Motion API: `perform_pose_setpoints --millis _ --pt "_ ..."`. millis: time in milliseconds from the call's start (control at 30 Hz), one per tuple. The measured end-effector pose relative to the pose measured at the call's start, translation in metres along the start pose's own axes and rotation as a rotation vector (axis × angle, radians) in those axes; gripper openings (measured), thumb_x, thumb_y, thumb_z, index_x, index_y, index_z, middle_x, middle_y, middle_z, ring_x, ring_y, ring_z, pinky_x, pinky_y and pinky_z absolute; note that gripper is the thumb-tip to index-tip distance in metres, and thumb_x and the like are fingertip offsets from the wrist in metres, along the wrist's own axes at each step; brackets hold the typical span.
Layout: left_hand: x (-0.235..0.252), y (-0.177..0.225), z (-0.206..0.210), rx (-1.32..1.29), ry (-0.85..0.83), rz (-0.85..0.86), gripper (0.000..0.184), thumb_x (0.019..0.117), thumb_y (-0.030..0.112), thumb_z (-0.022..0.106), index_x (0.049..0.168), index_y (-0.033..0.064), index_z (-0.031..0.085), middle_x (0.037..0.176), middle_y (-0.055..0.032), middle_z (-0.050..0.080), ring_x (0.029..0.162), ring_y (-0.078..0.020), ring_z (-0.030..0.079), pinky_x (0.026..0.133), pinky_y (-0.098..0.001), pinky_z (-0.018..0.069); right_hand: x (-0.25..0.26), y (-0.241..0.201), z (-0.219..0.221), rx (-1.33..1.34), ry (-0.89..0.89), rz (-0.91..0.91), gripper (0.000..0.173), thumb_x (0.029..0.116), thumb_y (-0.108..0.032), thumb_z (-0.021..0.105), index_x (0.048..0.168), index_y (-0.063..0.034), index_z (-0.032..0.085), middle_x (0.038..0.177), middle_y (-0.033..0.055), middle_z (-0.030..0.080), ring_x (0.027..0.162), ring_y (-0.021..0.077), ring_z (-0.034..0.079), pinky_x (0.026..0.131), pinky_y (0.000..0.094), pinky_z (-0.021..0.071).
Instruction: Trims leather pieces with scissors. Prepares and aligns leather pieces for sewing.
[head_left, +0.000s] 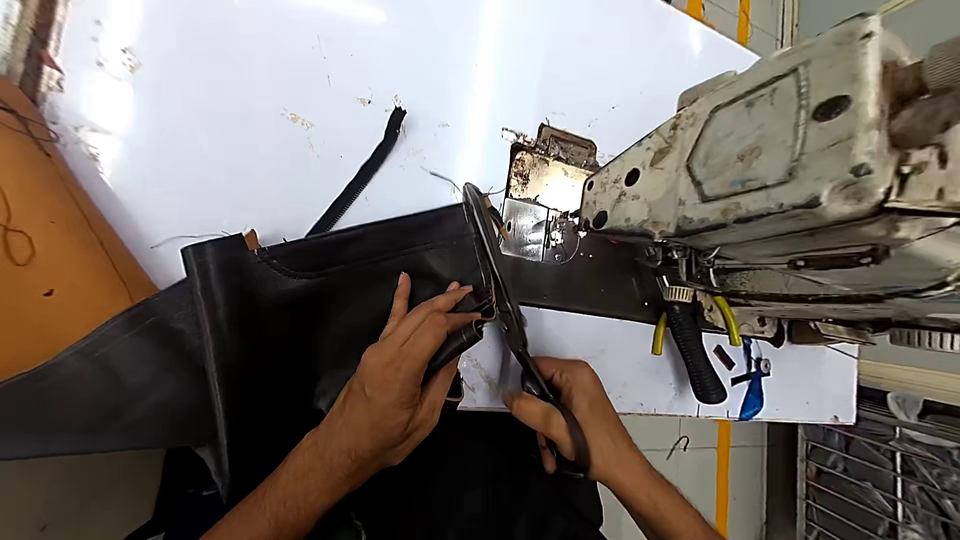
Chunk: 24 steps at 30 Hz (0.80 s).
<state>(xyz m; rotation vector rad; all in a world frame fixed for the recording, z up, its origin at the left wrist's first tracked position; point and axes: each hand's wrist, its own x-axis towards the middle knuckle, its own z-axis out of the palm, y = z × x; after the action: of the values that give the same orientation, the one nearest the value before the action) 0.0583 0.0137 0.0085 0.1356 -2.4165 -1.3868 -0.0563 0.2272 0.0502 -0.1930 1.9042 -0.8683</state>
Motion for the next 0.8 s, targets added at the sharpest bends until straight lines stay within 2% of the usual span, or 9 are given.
perform_pose_setpoints --millis 133,233,333,400,467,500,600,667,800 --pt "-0.021 -0.009 -0.06 0.117 -0.316 0.019 0.031 0.1017 0.021 0.047 0.119 0.0124 0.071 0.13 0.0034 0.068 0.138 -0.0123 0.053 0.127 -0.0543 0.0275 -0.046 0.052 -0.031 0.109 -0.051 -0.176 0.038 0.0968 -0.049 0.067 0.083 -0.0135 0.066 0.053 -0.0023 0.056 0.039 0.0113 0.055 0.035 0.0317 0.0495" --pt "-0.026 -0.008 -0.092 0.17 -0.467 0.046 0.032 0.1027 0.025 0.046 0.117 0.013 0.072 0.127 0.0033 0.07 0.134 -0.0137 0.057 0.125 -0.0552 0.0318 -0.068 0.069 -0.068 -0.066 -0.272 -0.157 0.045 0.0995 -0.055 0.06 0.091 -0.0113 0.066 0.061 0.0005 0.06 0.047 0.0121 0.06 0.043 0.0322 0.0528" --pt "-0.016 -0.002 -0.102 0.233 -0.57 0.046 0.03 0.1021 0.028 0.047 0.113 0.0162 0.072 0.135 0.003 0.065 0.137 -0.0163 0.054 0.123 -0.0545 0.0356 -0.054 0.06 -0.095 -0.259 -0.427 -0.114 0.048 0.0969 -0.061 0.06 0.093 -0.014 0.066 0.064 -0.0012 0.06 0.048 0.0103 0.058 0.043 0.0299 0.0503" --pt "-0.003 0.003 -0.103 0.31 -0.613 0.044 0.029 0.0993 0.031 0.049 0.105 0.0179 0.074 0.151 -0.0012 0.053 0.142 -0.0223 0.047 0.116 -0.0497 0.0424 -0.038 0.05 -0.105 -0.314 -0.482 -0.115 0.048 0.0963 -0.065 0.058 0.095 -0.0179 0.065 0.064 -0.0029 0.058 0.049 0.0089 0.057 0.043 0.0277 0.0488" --pt "0.01 0.005 -0.099 0.406 -0.664 0.031 0.031 0.098 0.036 0.047 0.1 0.0208 0.073 0.164 -0.0014 0.037 0.148 -0.0265 0.038 0.109 -0.0508 0.0439 -0.023 0.038 -0.112 -0.332 -0.514 -0.103 0.048 0.0959 -0.067 0.056 0.094 -0.0195 0.064 0.063 -0.003 0.057 0.049 0.0093 0.056 0.044 0.0268 0.0483" --pt "0.014 0.004 -0.096 0.448 -0.687 0.026 0.032 0.0975 0.039 0.046 0.101 0.023 0.073 0.167 -0.0004 0.032 0.148 -0.0284 0.036 0.104 -0.0525 0.044 -0.017 0.03 -0.115 -0.342 -0.518 -0.09 0.05 0.0947 -0.069 0.057 0.093 -0.0198 0.064 0.063 -0.0026 0.057 0.049 0.0098 0.057 0.044 0.027 0.0486" --pt "0.018 -0.002 -0.091 0.489 -0.708 0.031 0.036 0.0959 0.04 0.044 0.106 0.0282 0.076 0.167 -0.0017 0.031 0.146 -0.0337 0.036 0.096 -0.0541 0.042 -0.002 0.008 -0.121 -0.406 -0.506 -0.075 0.052 0.0927 -0.073 0.055 0.089 -0.0219 0.064 0.06 -0.0027 0.057 0.048 0.0102 0.057 0.043 0.0261 0.0486" --pt "0.016 -0.004 -0.091 0.474 -0.705 0.037 0.036 0.0963 0.04 0.043 0.107 0.0302 0.076 0.167 -0.001 0.032 0.146 -0.0334 0.035 0.096 -0.0535 0.0417 0.007 -0.005 -0.125 -0.464 -0.501 -0.079 0.048 0.093 -0.069 0.057 0.088 -0.0224 0.065 0.059 -0.0023 0.057 0.046 0.0098 0.056 0.042 0.0252 0.0478" --pt "0.014 -0.006 -0.091 0.466 -0.694 0.054 0.035 0.0948 0.04 0.044 0.101 0.0288 0.076 0.167 -0.0024 0.031 0.147 -0.0344 0.035 0.098 -0.0548 0.0405 0.022 -0.03 -0.142 -0.511 -0.53 -0.03 0.042 0.093 -0.061 0.062 0.084 -0.0207 0.068 0.055 0.0004 0.056 0.041 0.0108 0.054 0.038 0.0247 0.0457"
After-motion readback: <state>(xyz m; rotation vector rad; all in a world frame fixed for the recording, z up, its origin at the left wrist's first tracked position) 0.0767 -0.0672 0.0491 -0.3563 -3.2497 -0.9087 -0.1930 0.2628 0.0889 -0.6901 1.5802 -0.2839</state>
